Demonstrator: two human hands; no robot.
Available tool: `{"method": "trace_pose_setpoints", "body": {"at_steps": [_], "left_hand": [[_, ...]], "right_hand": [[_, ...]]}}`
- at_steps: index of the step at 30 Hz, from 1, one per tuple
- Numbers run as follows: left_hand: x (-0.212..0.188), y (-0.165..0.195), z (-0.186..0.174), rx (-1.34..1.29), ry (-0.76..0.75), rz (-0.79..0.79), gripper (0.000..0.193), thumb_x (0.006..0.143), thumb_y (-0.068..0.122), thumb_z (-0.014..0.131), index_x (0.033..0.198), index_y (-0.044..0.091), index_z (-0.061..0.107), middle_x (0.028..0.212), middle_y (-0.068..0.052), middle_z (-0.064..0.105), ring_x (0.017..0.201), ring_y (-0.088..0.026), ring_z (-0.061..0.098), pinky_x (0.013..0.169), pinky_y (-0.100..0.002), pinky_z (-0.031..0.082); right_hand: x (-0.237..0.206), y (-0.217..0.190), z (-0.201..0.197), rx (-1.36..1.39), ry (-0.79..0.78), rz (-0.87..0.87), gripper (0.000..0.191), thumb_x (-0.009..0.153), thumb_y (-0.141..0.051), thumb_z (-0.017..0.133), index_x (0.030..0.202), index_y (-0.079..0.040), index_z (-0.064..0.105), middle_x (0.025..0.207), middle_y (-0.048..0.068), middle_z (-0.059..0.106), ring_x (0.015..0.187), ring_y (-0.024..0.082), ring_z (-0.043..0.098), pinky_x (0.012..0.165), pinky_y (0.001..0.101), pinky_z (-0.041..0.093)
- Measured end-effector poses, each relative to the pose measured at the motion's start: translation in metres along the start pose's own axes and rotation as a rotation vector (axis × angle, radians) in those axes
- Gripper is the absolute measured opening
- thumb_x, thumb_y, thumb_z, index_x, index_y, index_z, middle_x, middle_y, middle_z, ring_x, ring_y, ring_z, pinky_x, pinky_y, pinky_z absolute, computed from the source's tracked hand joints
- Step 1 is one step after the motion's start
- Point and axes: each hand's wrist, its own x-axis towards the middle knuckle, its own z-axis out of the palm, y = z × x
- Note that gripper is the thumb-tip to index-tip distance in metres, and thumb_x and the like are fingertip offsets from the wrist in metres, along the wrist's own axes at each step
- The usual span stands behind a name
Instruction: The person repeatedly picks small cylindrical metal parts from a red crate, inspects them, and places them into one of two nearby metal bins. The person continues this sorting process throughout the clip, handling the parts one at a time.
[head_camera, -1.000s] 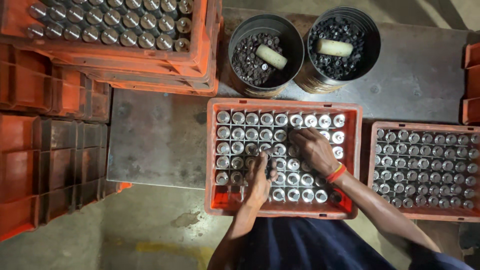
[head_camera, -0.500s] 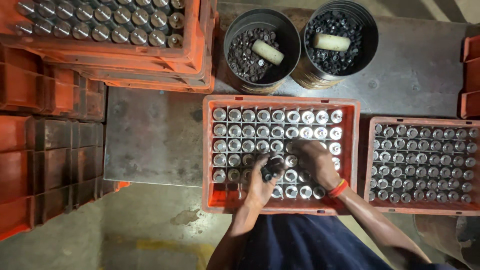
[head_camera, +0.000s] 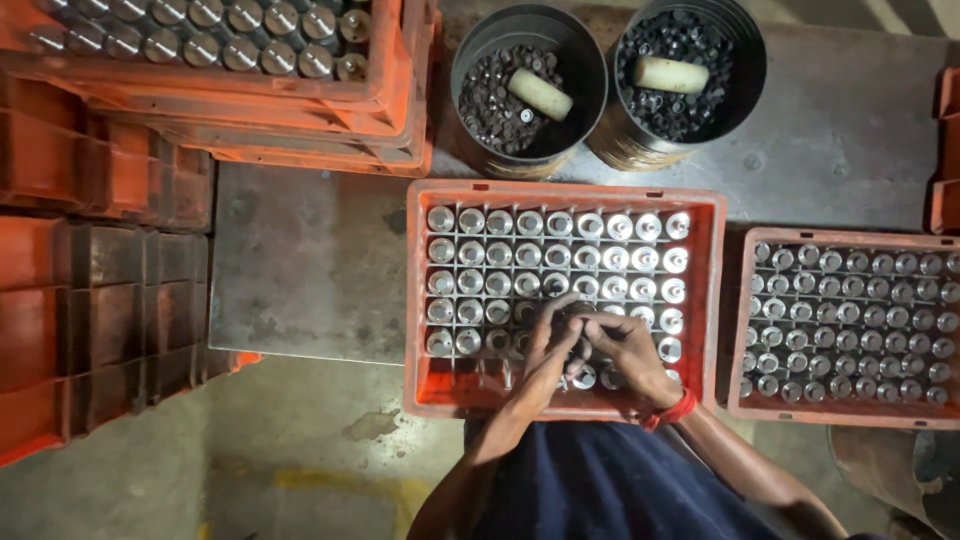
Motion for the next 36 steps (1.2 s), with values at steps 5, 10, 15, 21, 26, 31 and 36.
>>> {"method": "trace_pose_setpoints", "body": {"at_steps": [5, 10, 15, 21, 26, 31, 36], "left_hand": [[0.009, -0.013, -0.017, -0.496, 0.149, -0.035, 0.022, 0.101, 0.02, 0.056, 0.117, 0.004, 0.055, 0.089, -0.01, 0.067, 0.067, -0.018, 0.06, 0.058, -0.031, 0.047], [0.01, -0.021, -0.03, -0.434, 0.144, -0.007, 0.014, 0.106, 0.024, 0.056, 0.111, 0.011, 0.061, 0.082, -0.007, 0.064, 0.056, -0.012, 0.051, 0.049, -0.025, 0.039], [0.003, -0.001, -0.018, -0.131, 0.099, 0.08, 0.035, 0.11, 0.03, 0.052, 0.135, 0.008, 0.061, 0.082, -0.002, 0.059, 0.06, -0.009, 0.049, 0.05, -0.022, 0.037], [-0.01, 0.008, 0.012, -0.016, -0.135, -0.068, 0.043, 0.105, 0.032, 0.055, 0.147, 0.027, 0.049, 0.083, -0.004, 0.059, 0.06, -0.009, 0.048, 0.05, -0.022, 0.038], [0.004, -0.007, 0.009, -0.366, 0.082, -0.201, 0.038, 0.101, 0.032, 0.057, 0.128, 0.007, 0.062, 0.091, -0.01, 0.068, 0.07, -0.016, 0.064, 0.058, -0.027, 0.049], [0.011, -0.021, -0.01, -0.258, 0.075, -0.153, 0.035, 0.102, 0.03, 0.064, 0.125, 0.004, 0.062, 0.087, -0.006, 0.065, 0.066, -0.014, 0.061, 0.056, -0.028, 0.046], [0.012, -0.016, -0.005, -0.104, 0.045, 0.005, 0.047, 0.102, 0.035, 0.066, 0.135, 0.002, 0.066, 0.083, 0.002, 0.058, 0.063, -0.004, 0.049, 0.052, -0.019, 0.036]], "right_hand": [[-0.004, -0.005, -0.013, -0.79, 0.205, -0.413, 0.034, 0.084, -0.01, 0.073, 0.118, -0.005, 0.074, 0.106, 0.01, 0.076, 0.086, 0.022, 0.074, 0.075, 0.0342, 0.061], [0.0, -0.011, -0.001, -1.199, 0.025, -0.643, 0.041, 0.078, -0.004, 0.075, 0.119, -0.002, 0.069, 0.111, 0.012, 0.071, 0.093, 0.032, 0.068, 0.079, 0.0391, 0.057], [-0.001, -0.016, 0.0, -1.088, 0.09, -0.718, 0.045, 0.08, -0.014, 0.074, 0.123, -0.001, 0.067, 0.103, 0.013, 0.074, 0.092, 0.029, 0.069, 0.08, 0.0388, 0.056], [-0.018, 0.0, -0.011, -0.011, -0.041, -0.061, 0.032, 0.097, -0.019, 0.069, 0.12, 0.002, 0.074, 0.091, 0.008, 0.074, 0.077, 0.023, 0.072, 0.071, 0.0414, 0.062], [-0.019, 0.002, -0.033, -0.499, 0.278, -0.323, 0.026, 0.091, -0.011, 0.074, 0.116, -0.002, 0.075, 0.098, 0.01, 0.078, 0.083, 0.021, 0.072, 0.073, 0.0355, 0.058], [-0.014, -0.009, -0.03, -1.079, 0.149, -0.697, 0.038, 0.077, -0.004, 0.074, 0.115, -0.004, 0.072, 0.107, 0.014, 0.073, 0.092, 0.031, 0.071, 0.078, 0.0359, 0.059], [-0.014, -0.015, -0.024, -1.144, 0.144, -0.595, 0.043, 0.077, -0.012, 0.081, 0.118, -0.005, 0.072, 0.105, 0.014, 0.073, 0.096, 0.032, 0.069, 0.081, 0.0398, 0.057]]}}
